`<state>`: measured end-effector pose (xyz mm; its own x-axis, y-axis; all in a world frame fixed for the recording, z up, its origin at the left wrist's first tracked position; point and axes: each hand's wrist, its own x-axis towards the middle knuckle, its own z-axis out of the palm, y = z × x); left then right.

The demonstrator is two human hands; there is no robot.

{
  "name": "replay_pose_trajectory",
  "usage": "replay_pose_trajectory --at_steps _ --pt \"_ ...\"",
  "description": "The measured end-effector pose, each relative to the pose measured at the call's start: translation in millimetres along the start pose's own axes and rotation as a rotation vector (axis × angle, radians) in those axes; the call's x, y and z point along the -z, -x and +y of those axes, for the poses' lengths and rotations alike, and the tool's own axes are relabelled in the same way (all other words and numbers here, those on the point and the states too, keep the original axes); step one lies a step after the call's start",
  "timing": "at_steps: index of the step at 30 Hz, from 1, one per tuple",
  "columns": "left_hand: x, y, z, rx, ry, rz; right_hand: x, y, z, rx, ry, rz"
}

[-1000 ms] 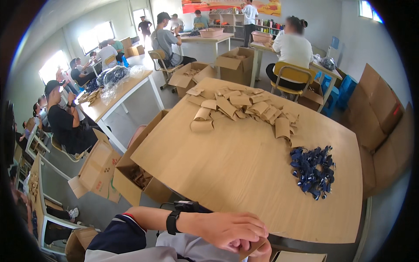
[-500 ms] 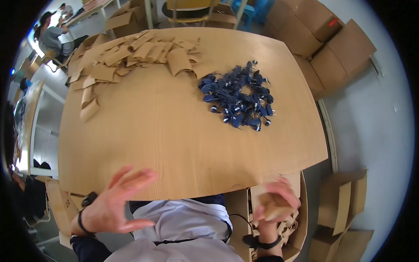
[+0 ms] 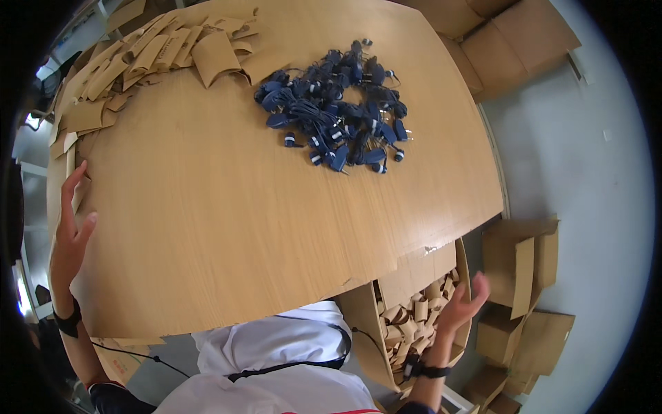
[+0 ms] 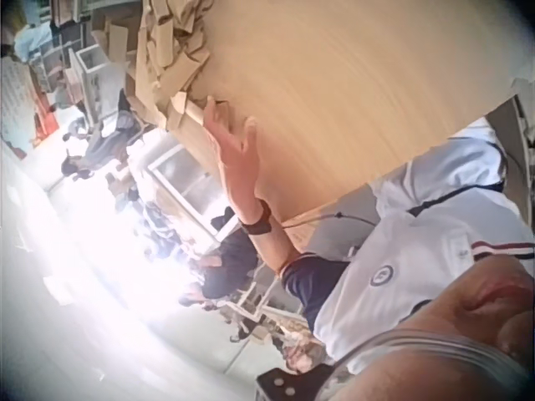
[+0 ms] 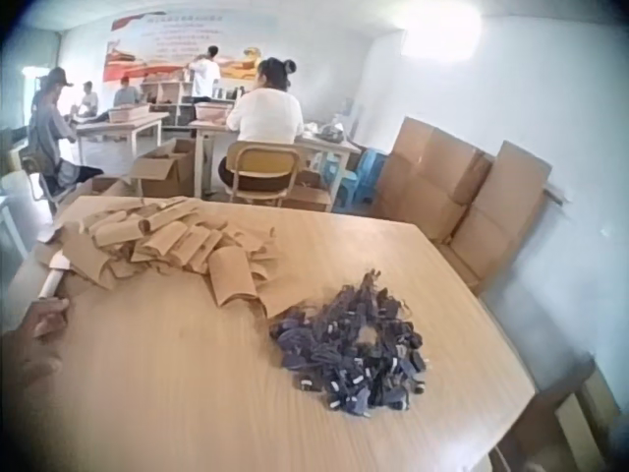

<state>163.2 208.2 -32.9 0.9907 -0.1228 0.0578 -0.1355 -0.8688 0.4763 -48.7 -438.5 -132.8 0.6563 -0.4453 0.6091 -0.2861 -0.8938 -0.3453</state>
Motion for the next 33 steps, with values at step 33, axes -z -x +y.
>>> replay_pose_trajectory --at_steps 33 --pt "-16.5 40.5 68.1 -0.164 0.121 -0.108 -54.0 -170.2 -252.1 0.585 -0.418 -0.634"
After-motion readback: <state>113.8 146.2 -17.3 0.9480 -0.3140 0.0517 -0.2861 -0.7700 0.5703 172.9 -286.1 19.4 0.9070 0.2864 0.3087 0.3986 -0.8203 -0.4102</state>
